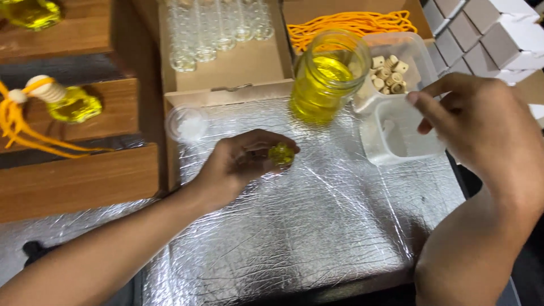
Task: Filling a small perfume bottle with liquid using a syringe and then assembling it with a pouch and cord.
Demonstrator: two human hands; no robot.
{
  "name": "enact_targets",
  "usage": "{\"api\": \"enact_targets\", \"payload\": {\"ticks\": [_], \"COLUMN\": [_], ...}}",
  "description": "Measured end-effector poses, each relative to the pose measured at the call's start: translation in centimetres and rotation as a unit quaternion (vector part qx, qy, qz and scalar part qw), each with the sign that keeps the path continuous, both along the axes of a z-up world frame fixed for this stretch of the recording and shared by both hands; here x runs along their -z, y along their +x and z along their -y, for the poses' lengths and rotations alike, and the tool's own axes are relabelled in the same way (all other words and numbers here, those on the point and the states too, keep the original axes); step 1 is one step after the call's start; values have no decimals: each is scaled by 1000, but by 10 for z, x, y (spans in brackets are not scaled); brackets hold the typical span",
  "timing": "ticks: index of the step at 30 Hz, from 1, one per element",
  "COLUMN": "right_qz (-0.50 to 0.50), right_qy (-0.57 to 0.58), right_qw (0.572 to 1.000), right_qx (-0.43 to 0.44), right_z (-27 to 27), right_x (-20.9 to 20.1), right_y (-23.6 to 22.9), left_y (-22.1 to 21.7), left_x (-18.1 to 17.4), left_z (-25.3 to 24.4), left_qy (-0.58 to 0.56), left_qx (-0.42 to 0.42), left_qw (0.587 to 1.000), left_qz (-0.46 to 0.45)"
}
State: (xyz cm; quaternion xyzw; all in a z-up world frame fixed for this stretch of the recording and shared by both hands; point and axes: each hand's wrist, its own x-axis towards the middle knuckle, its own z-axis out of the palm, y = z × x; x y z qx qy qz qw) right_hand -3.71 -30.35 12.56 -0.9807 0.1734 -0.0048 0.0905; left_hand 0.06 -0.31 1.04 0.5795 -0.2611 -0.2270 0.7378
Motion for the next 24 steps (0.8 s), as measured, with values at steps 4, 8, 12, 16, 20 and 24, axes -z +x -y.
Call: {"api": "enact_targets", "payload": {"ticks": [4,8,12,16,20,24], "right_qz": [106,113,160,161,165,-53], "right_qy": [51,8,45,-45,36,-68], "right_qw": [992,991,966,931,815,828], "right_qx": [-47,-68,-201,-324,-554,-554], "right_z": [-17,-51,-82,-137,-197,-234], "right_x": [-1,-7,-13,-36,-34,-6], "right_y": [-8,-12,-17,-7,36,84], "left_y": [0,-1,1,1,-1,-4], "left_x": [3,2,24,28,26,11], "left_z": [0,-4,-4,-10,-10,-20], "left_qy": [-1,48,11,-34,-31,63], "left_qx": [-15,7,23,22,32,33], "left_qw": [998,999,1000,996,999,991], "left_qz": [-65,-4,-1,78,28,110]}}
